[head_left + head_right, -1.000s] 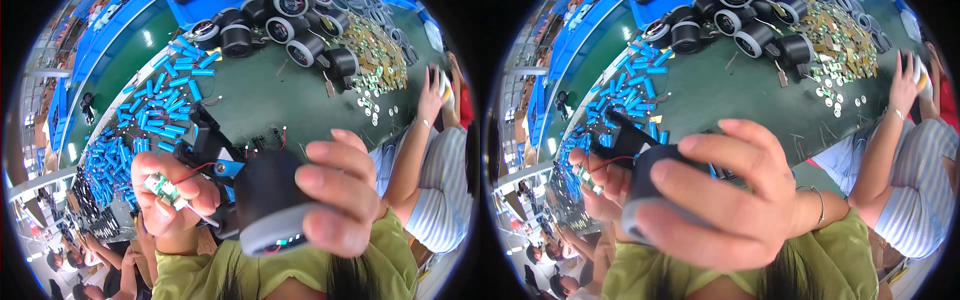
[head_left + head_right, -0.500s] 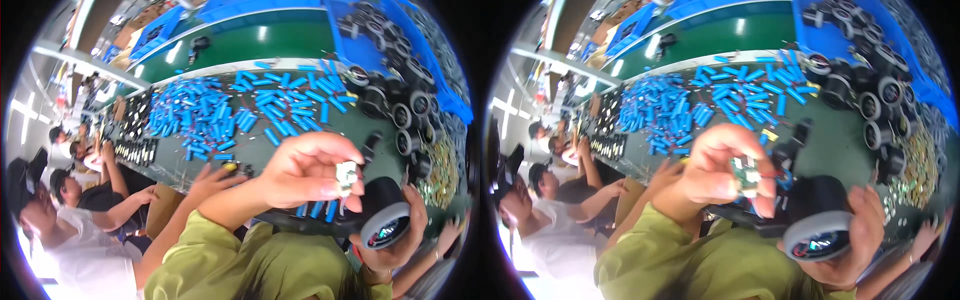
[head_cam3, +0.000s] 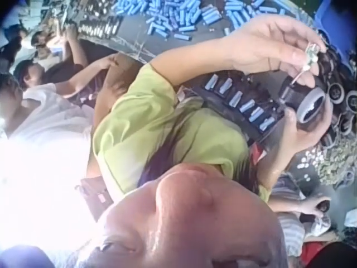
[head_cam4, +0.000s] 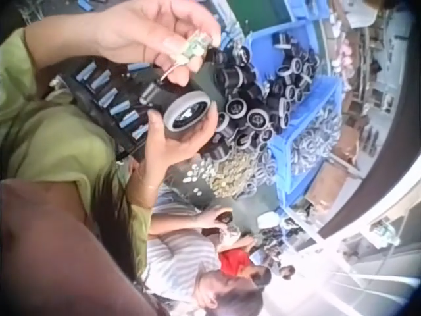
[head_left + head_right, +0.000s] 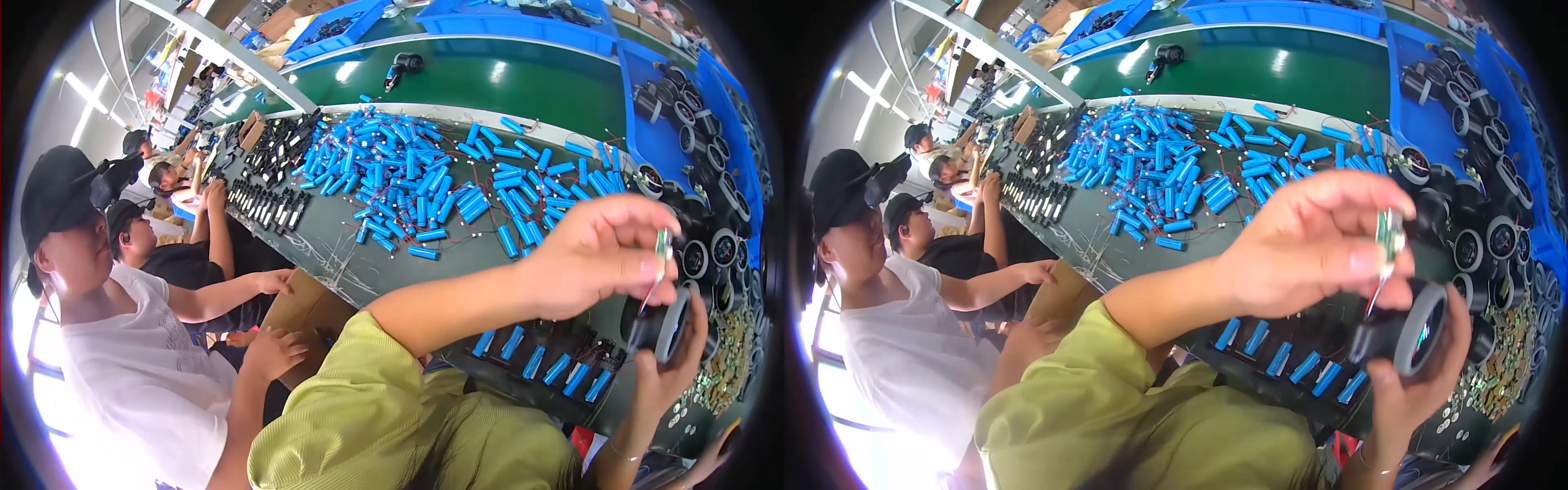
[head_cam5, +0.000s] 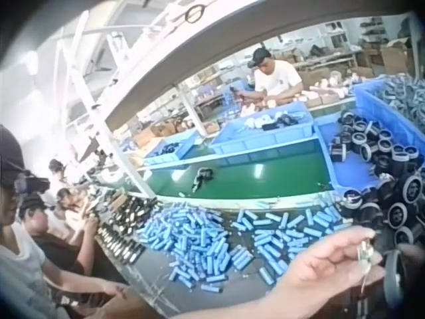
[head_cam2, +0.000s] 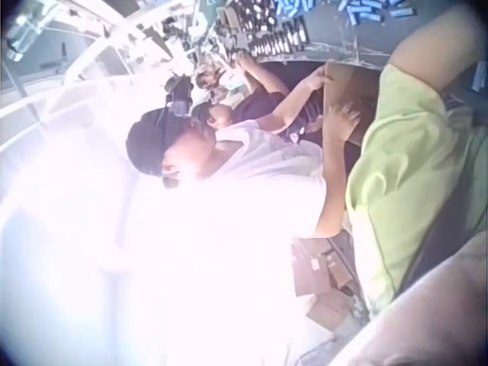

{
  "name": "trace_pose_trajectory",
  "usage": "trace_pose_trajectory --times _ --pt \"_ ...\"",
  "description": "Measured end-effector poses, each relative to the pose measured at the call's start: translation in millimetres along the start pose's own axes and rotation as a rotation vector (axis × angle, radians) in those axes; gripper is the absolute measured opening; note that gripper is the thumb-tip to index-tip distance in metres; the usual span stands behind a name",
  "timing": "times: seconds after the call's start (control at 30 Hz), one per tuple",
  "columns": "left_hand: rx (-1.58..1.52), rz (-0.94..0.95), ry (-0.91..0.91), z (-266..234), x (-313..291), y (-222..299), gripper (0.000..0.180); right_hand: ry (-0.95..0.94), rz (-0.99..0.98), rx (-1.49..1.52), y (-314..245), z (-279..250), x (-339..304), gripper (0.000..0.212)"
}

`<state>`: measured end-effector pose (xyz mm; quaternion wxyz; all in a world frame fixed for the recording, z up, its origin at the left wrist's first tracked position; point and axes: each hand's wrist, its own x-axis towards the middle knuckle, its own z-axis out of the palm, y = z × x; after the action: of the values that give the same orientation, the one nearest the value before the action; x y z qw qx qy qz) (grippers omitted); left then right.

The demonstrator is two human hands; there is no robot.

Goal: The person assembles electronic display meters by hand, connecting circuit boards and rechargeable batteries into housing cases.

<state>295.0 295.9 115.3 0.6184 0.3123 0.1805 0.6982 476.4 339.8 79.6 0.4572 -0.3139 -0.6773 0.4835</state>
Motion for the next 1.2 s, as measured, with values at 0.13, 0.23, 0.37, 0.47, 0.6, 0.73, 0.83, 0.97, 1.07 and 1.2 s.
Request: trace_pose_trajectory --times 0.13,0.23,0.37,0.47,0.6,0.73,0.83,0.97,1.07,1.2 --pt "0.02 0.008 0.014 -11 18 3 0.037 -0.057 0.089 0.187 10 9 16 0.075" --pt "0.088 0.128 0.004 -25 15 6 0.04 -0.082 -0.11 -0.034 14 17 22 0.078" --pt "-0.08 0.087 0.004 -23 11 6 0.042 0.026 -0.413 -0.212 3 4 28 0.068" --pt "-0.065 0.063 0.001 -26 10 1 0.04 -0.001 -0.469 -0.282 2 -3 23 0.074" --pt "-0.068 0.043 -0.02 -29 6 -3 0.041 0.048 -0.567 -0.328 5 -4 18 0.074" --pt "0.01 0.053 -0.019 -27 3 -2 0.041 0.039 -0.572 -0.38 4 -5 15 0.074" --pt "0.016 0.051 -0.021 -27 5 -1 0.041 0.035 -0.554 -0.375 6 -4 16 0.074" --pt "0.001 0.035 -0.009 -31 11 5 0.042 0.013 -0.507 -0.367 7 -2 20 0.075" --pt "0.029 0.046 -0.007 -36 15 7 0.042 0.004 -0.486 -0.37 12 1 23 0.075" --pt "0.071 0.036 -0.024 -43 23 9 0.042 0.013 -0.465 -0.371 17 3 29 0.073"
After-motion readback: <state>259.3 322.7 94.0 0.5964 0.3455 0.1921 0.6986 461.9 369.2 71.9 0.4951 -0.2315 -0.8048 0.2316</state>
